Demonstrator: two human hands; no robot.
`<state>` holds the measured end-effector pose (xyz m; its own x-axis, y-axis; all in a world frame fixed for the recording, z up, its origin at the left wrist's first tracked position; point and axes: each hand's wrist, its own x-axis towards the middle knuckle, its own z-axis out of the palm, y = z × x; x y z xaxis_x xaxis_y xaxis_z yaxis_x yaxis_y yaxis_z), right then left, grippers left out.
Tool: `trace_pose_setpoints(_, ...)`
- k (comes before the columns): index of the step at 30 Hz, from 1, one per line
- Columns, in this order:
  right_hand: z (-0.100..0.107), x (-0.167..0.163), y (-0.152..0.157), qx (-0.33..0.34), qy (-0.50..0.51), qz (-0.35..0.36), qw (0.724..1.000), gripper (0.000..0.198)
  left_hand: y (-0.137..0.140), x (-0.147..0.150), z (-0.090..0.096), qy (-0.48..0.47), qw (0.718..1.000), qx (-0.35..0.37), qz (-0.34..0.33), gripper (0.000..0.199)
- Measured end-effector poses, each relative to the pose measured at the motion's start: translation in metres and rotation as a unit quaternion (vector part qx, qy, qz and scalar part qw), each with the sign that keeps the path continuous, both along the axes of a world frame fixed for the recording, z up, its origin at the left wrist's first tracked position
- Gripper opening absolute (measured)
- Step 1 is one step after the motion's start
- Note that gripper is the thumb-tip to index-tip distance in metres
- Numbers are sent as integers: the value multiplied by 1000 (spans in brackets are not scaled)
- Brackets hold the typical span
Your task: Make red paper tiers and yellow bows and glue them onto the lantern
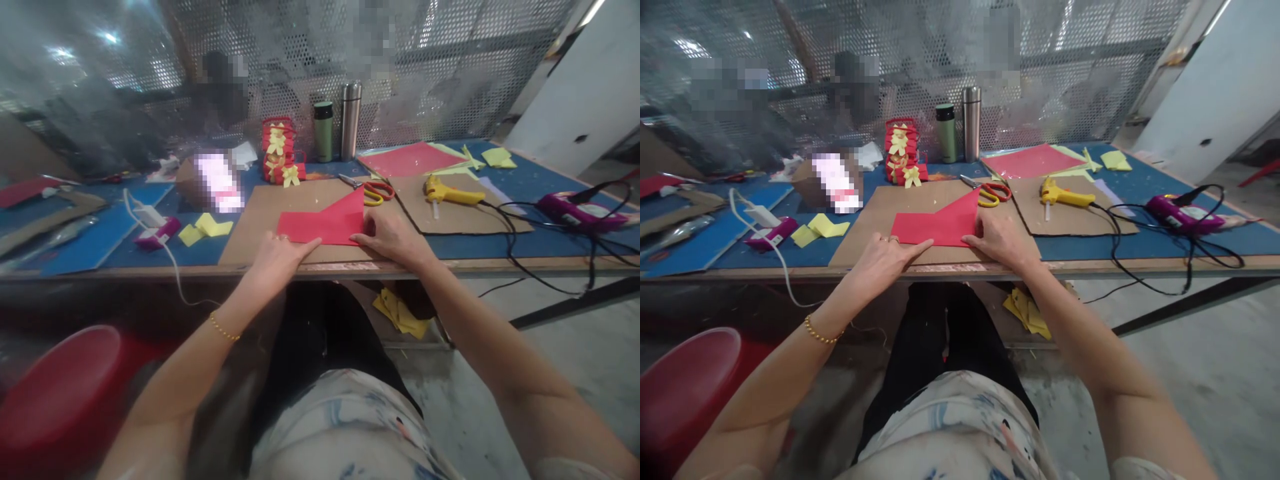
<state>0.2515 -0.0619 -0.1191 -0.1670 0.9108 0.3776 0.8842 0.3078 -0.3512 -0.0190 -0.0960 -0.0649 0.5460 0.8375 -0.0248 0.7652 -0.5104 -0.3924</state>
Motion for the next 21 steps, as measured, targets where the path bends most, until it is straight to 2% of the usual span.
trace_pose_setpoints(4,-7,-5,-9,151,-46,-34,987,34,2,0,1,-9,1000,-6,-11,69)
trace_pose_setpoints(7,-4,-13,-17,216,-95,-12,972,27,3,0,0,-12,1000,-10,-6,70)
trace_pose_setpoints(9,-1,-20,-21,213,-123,60,967,26,2,1,0,-22,1000,-14,0,71)
trace_pose_setpoints(11,0,-28,-23,184,-147,147,961,22,1,1,0,-36,999,-16,5,71)
trace_pose_setpoints(13,-1,-33,-21,149,-159,206,954,16,0,2,1,-38,999,-18,8,70)
trace_pose_setpoints(16,-6,-33,-18,120,-144,236,953,14,-1,2,2,-32,999,-24,8,70)
trace_pose_setpoints(21,-5,-21,-19,107,-68,277,952,28,0,1,2,-46,999,-25,4,65)
